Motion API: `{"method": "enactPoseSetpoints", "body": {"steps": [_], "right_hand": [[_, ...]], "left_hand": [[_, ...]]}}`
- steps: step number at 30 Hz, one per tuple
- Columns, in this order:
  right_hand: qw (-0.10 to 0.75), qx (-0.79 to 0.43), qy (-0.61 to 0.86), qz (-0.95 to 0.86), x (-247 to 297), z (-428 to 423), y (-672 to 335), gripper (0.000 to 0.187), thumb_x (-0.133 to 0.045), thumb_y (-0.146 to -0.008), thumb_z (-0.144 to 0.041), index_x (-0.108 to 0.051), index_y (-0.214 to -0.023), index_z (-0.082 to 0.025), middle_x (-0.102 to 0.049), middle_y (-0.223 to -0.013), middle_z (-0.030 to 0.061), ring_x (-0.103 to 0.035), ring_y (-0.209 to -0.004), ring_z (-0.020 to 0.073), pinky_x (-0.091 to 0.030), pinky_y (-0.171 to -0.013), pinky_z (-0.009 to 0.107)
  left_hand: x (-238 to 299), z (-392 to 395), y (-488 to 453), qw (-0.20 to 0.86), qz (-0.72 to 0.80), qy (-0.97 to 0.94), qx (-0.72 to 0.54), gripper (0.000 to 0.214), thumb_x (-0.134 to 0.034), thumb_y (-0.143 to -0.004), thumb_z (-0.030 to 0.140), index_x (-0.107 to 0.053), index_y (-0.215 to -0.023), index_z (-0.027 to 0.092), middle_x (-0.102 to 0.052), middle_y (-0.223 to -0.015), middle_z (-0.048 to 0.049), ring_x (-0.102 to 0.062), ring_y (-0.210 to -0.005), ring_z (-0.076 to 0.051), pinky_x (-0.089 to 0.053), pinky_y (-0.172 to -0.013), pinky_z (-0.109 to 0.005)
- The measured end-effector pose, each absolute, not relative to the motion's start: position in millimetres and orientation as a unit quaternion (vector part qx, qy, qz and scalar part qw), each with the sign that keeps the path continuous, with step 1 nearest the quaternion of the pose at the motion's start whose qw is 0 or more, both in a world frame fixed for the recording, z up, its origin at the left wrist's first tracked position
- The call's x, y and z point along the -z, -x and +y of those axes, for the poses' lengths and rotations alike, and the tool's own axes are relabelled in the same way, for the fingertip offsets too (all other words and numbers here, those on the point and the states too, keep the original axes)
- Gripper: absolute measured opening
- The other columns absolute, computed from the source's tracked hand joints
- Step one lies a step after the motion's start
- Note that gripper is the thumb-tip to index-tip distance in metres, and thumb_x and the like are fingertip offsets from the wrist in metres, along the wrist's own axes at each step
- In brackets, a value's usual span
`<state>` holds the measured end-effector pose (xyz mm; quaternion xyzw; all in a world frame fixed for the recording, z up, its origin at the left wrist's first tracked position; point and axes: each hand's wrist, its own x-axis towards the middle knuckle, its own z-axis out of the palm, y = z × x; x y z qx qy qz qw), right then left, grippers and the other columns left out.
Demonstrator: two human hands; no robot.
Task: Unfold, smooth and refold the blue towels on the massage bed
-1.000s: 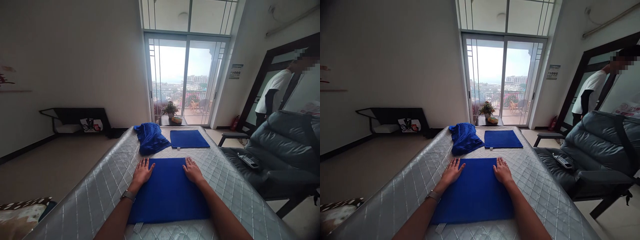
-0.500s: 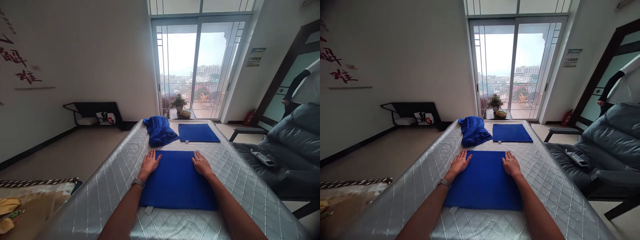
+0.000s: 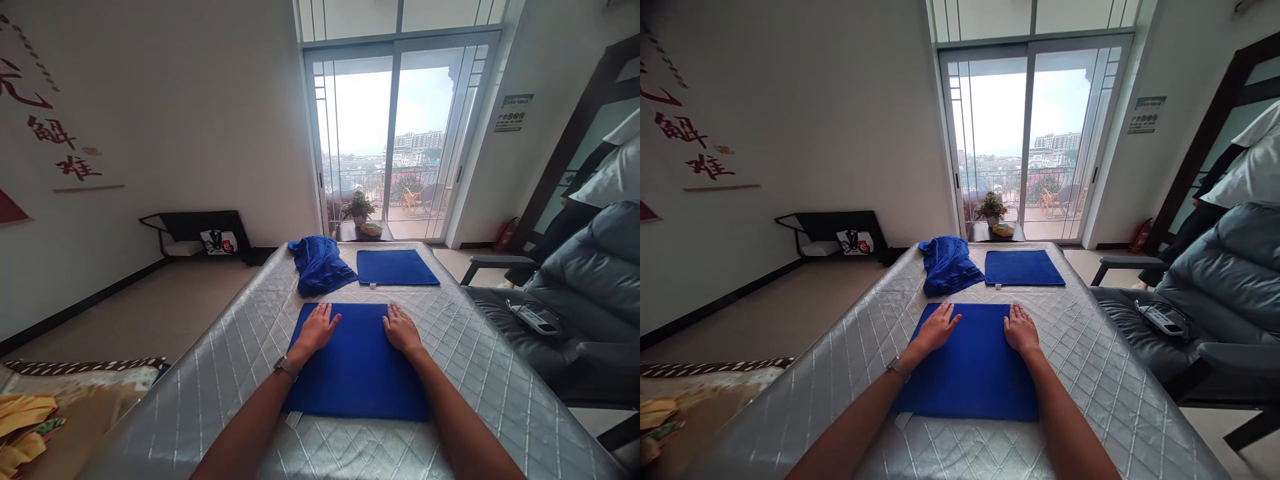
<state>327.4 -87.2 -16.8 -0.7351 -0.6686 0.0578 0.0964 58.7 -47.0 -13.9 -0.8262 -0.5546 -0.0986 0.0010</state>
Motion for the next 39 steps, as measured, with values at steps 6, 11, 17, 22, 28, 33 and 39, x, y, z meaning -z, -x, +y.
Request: {"method": "enactPoseSetpoints", "body": {"steps": [6,11,17,22,28,33,39], "right_hand": [[0.088,-0.041,0.717,-0.69,21,-89,-332,0.065,-0.026,-0.1,-0.032,-0.029,-0.158,-0.003,-0.025,-0.167,0.0134,-0.02,-0.154,0.0225,-0.014,-0.125,0.035],[0.078,-0.043,0.704,-0.704,26,-91,-338,0.07,-0.04,-0.095,-0.031,-0.03,-0.158,-0.003,-0.03,-0.164,0.0156,-0.026,-0.152,0.0246,-0.016,-0.125,0.034],[0.091,-0.04,0.718,-0.689,23,-88,-332,0.065,-0.023,-0.1,-0.028,-0.029,-0.158,-0.002,-0.027,-0.166,0.0136,-0.022,-0.154,0.0223,-0.016,-0.124,0.035],[0.086,-0.053,0.729,-0.677,18,-87,-330,0.068,-0.02,-0.102,-0.038,-0.027,-0.159,-0.002,-0.025,-0.167,0.0127,-0.02,-0.154,0.022,-0.014,-0.124,0.035],[0.084,-0.06,0.732,-0.673,18,-86,-331,0.068,-0.019,-0.102,-0.038,-0.026,-0.16,-0.004,-0.022,-0.168,0.0111,-0.018,-0.155,0.0204,-0.014,-0.124,0.034],[0.079,-0.048,0.729,-0.678,18,-86,-331,0.068,-0.019,-0.102,-0.037,-0.026,-0.158,0.0,-0.024,-0.167,0.0144,-0.018,-0.155,0.022,-0.014,-0.125,0.038],[0.044,-0.008,0.729,-0.683,9,-95,-327,0.065,-0.019,-0.103,-0.035,-0.027,-0.159,-0.002,-0.025,-0.167,0.013,-0.018,-0.155,0.0216,-0.011,-0.125,0.038]], "left_hand": [[10,-69,-189,-0.002,-0.365,0.912,0.189,0.063,-0.023,-0.107,0.052,-0.045,-0.151,0.012,-0.049,-0.154,-0.0159,-0.041,-0.146,-0.023,-0.032,-0.121,-0.04],[14,-56,-237,0.007,-0.319,0.931,0.177,0.052,-0.022,-0.109,0.035,-0.053,-0.144,0.011,-0.054,-0.148,-0.0204,-0.044,-0.144,-0.023,-0.035,-0.119,-0.04],[27,-48,-203,-0.044,-0.426,0.891,0.154,0.063,-0.018,-0.108,0.05,-0.043,-0.153,0.012,-0.045,-0.157,-0.0167,-0.037,-0.149,-0.025,-0.03,-0.123,-0.047],[25,-39,-142,-0.064,-0.507,0.85,0.13,0.074,-0.015,-0.104,0.061,-0.039,-0.156,0.013,-0.036,-0.162,-0.0153,-0.027,-0.153,-0.027,-0.02,-0.126,-0.047],[20,-31,-53,-0.052,-0.594,0.798,0.083,0.079,-0.013,-0.103,0.064,-0.032,-0.158,0.01,-0.028,-0.166,-0.0149,-0.021,-0.155,-0.027,-0.016,-0.126,-0.047],[22,-30,-17,-0.045,-0.633,0.768,0.085,0.083,-0.01,-0.102,0.065,-0.029,-0.159,0.007,-0.024,-0.166,-0.0176,-0.022,-0.154,-0.03,-0.02,-0.125,-0.047],[22,-30,-21,-0.046,-0.64,0.763,0.074,0.086,-0.01,-0.101,0.066,-0.027,-0.159,0.005,-0.023,-0.166,-0.018,-0.02,-0.155,-0.029,-0.017,-0.126,-0.045]]}}
